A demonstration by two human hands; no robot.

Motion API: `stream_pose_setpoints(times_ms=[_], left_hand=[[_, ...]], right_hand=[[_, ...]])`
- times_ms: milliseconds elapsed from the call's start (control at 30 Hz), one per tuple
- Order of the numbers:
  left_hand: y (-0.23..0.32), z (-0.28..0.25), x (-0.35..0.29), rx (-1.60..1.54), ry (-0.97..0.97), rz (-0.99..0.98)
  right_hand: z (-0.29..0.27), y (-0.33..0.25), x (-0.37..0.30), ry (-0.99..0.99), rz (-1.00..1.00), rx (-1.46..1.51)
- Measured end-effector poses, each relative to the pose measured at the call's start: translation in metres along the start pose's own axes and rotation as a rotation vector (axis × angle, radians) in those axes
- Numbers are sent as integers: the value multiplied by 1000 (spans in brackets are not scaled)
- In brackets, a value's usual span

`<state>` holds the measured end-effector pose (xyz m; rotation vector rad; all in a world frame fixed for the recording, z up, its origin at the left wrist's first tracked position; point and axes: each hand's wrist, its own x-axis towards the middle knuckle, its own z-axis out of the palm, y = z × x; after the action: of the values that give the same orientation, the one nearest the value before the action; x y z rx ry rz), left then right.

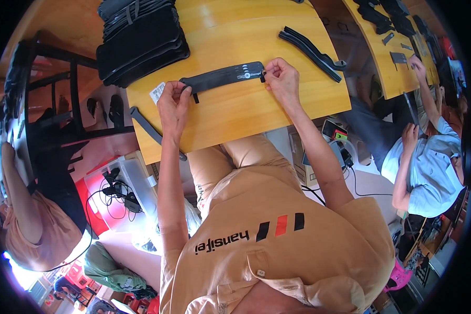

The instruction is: Assembling black textile straps by attaching labels and connecting components at a workshop table.

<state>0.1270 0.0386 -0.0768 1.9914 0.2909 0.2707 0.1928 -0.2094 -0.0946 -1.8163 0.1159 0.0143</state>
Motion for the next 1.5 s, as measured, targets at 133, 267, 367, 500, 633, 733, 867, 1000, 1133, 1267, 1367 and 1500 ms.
stream_pose_setpoints(times_ms=[133, 267, 367, 500, 633, 733, 867, 1000, 1133, 1267, 1367, 1500], left_hand=[[-1, 2, 2, 10, -39, -34], [2, 2, 4, 123, -73, -58], [8, 3, 5, 185, -68, -63], [18, 8, 5, 246, -55, 9], [25, 15, 3, 210, -47, 30], [33, 18, 4, 232, -108, 14], [34, 18, 5, 231, -122, -15], [20, 17, 7, 101, -153, -39], [19, 17, 9, -134, -268, -39], [22, 15, 12, -251, -312, -102], [21, 13, 14, -190, -352, -98], [34, 14, 16, -88, -326, -145]], right_hand=[[-1, 1, 0, -2, -16, -18], [0, 0, 0, 4, -11, -21], [0, 1, 0, 1, -16, -18], [0, 2, 0, 4, -30, -13], [1, 4, 1, 23, -37, 4], [1, 2, 0, 23, -25, 12], [0, 4, 1, -2, -15, -12], [0, 2, 0, -5, -20, -7], [0, 4, 0, 1, -19, -8], [0, 4, 1, 6, -12, -1], [0, 6, 1, 4, -27, 17], [0, 4, 0, 2, -23, 4]])
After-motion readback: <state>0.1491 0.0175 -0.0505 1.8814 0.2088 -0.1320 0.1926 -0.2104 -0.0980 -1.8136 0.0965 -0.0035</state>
